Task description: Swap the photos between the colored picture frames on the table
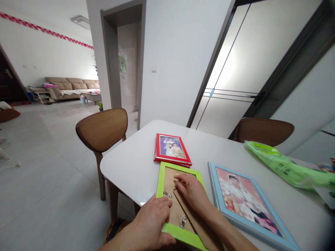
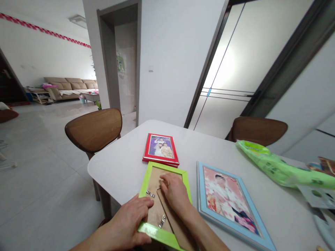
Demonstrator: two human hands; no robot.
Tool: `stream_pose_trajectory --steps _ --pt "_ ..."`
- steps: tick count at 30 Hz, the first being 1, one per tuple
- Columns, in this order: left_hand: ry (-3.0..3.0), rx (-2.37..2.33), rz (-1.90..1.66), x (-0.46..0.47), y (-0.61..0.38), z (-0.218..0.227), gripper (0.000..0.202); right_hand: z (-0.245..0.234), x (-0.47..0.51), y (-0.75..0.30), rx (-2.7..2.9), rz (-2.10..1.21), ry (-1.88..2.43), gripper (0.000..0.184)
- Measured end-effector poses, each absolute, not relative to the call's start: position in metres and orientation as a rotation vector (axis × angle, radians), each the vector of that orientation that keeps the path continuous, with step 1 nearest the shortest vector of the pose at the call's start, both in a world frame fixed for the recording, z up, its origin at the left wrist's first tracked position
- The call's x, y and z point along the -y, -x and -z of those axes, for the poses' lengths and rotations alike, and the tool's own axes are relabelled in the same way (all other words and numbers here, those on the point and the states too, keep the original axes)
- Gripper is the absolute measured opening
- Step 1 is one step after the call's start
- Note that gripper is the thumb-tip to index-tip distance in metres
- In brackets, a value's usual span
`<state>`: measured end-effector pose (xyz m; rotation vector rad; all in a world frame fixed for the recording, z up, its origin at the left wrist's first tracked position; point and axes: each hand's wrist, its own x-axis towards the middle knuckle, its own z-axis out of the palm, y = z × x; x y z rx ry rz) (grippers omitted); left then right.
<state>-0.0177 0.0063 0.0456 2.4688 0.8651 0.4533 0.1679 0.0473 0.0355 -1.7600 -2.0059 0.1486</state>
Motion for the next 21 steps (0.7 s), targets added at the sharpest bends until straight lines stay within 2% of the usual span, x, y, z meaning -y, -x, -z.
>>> stream_pose_trajectory --steps 12,17,21 --pt "-2.452 -0.925 -0.366 -0.003 0.018 -0.045 0.044 -0.028 -0.096 -0.175 1.707 -0.118 2.144 0.018" --pt "-2.473 -0.947 -0.230 -0.003 0.017 -0.052 0.053 -0.031 -0.098 -0.178 1.643 -0.172 2.086 0.019" --pt "-2.578 -0.912 -0.113 0.001 -0.001 -0.051 0.044 -0.039 -0.077 -0.181 1.657 -0.280 1.907 0.028"
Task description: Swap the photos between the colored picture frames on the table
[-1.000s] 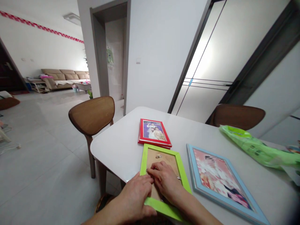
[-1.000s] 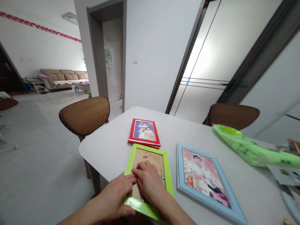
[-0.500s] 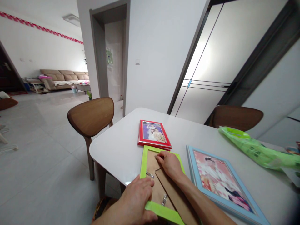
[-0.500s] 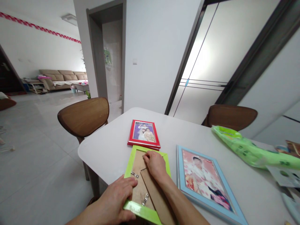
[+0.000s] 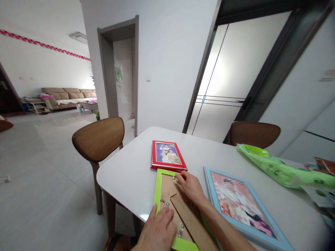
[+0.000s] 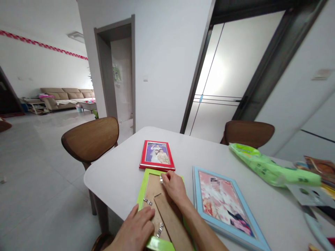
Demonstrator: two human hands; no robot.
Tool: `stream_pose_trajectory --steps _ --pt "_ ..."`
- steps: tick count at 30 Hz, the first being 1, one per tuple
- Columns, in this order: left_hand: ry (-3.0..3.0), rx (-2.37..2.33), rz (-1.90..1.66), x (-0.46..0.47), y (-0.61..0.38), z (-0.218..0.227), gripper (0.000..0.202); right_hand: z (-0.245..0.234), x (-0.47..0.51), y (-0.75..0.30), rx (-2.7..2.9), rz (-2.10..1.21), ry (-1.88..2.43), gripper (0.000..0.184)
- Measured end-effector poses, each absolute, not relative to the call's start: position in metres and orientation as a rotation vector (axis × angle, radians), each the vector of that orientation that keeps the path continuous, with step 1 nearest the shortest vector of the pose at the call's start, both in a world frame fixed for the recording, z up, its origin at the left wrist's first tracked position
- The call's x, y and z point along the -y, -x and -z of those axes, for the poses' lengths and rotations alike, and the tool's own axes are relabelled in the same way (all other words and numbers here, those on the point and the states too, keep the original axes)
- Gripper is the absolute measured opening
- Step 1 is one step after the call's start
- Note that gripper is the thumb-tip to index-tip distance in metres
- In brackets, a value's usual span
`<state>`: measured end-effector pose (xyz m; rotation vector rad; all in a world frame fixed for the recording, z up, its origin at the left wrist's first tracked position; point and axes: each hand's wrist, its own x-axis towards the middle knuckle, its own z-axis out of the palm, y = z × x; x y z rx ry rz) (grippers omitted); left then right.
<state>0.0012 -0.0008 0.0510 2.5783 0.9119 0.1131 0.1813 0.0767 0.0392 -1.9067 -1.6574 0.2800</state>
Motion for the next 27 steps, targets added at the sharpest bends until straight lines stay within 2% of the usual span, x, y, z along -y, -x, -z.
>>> stream_pose_trajectory --steps 4,6,10,15,18,21,24,27 --pt "-2.613 -0.846 -0.136 0.002 -0.016 -0.039 0.038 -0.048 -0.037 -0.201 1.629 -0.379 1.776 0.029" --pt "-2.596 -0.814 -0.207 0.001 -0.014 -0.036 0.037 -0.051 -0.014 -0.216 1.420 -0.464 1.720 0.030" --pt "-2.490 -0.726 -0.591 0.002 -0.008 -0.048 0.034 -0.054 0.023 -0.215 0.784 -0.794 1.460 0.034" --pt "-1.963 -0.719 -1.044 0.021 -0.032 -0.081 0.014 -0.054 0.035 -0.149 0.625 -1.339 0.992 0.030" --pt "-1.652 -0.605 -1.146 0.028 -0.055 -0.096 0.019 -0.058 0.032 -0.140 0.492 -1.232 0.930 0.036" --pt "-1.434 -0.527 -1.223 0.019 -0.076 -0.107 0.047 -0.065 0.033 -0.181 0.467 -1.003 0.985 0.053" --pt "-1.315 -0.512 -1.128 0.003 -0.097 -0.107 0.063 -0.067 0.033 -0.254 0.572 -0.824 1.299 0.066" --pt "-1.465 -0.592 -0.896 -0.008 -0.123 -0.088 0.056 -0.063 0.030 -0.324 0.720 -0.524 1.794 0.063"
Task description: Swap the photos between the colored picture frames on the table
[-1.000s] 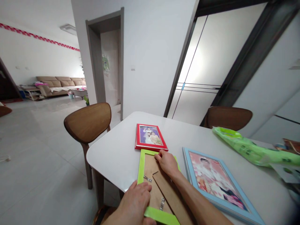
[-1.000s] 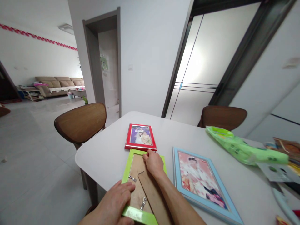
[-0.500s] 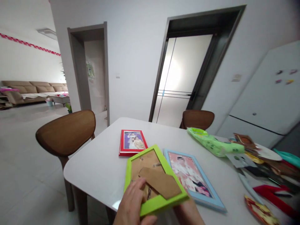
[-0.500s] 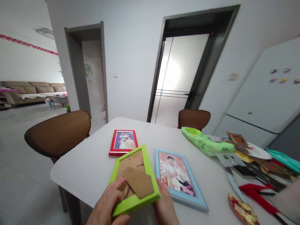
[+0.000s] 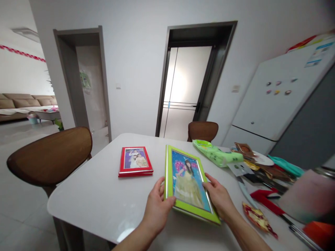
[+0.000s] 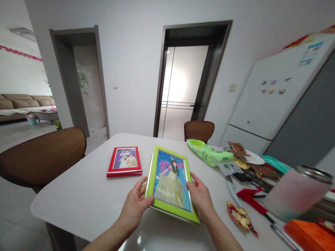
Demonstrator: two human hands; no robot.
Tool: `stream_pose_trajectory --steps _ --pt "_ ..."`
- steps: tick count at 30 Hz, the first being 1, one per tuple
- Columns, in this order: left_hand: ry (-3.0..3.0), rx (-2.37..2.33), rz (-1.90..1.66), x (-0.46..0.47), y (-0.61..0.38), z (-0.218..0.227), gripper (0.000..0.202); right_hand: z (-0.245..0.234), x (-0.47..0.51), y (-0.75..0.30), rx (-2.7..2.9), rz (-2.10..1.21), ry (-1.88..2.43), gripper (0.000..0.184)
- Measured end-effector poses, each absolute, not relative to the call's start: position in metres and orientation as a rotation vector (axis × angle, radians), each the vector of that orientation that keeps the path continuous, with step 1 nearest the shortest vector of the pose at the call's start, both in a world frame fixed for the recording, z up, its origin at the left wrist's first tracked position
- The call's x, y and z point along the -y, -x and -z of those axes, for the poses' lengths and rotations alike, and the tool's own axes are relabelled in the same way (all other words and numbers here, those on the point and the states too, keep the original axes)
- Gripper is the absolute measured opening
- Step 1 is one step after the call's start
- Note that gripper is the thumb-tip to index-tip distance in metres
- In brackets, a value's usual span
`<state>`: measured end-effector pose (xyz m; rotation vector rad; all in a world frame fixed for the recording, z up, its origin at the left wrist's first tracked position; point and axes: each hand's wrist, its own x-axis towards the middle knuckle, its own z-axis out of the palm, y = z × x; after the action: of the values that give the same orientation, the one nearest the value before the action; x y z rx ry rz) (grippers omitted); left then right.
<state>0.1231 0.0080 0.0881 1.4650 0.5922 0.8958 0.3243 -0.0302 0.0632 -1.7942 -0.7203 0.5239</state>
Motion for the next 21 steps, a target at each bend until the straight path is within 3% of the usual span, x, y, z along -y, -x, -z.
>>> stream_pose_trajectory --steps 5,12,21 --pt "-1.701 -0.745 -0.758 -0.017 -0.161 -0.052 0.050 -0.048 0.023 -0.383 0.791 -0.338 2.025 0.056" --pt "-1.907 -0.911 -0.683 -0.025 -0.169 -0.043 0.044 -0.033 0.012 -0.391 0.889 -0.207 2.185 0.043" --pt "-2.161 -1.165 -0.790 -0.081 -0.113 -0.053 0.052 -0.067 -0.016 -0.323 1.146 -0.163 2.004 0.044"
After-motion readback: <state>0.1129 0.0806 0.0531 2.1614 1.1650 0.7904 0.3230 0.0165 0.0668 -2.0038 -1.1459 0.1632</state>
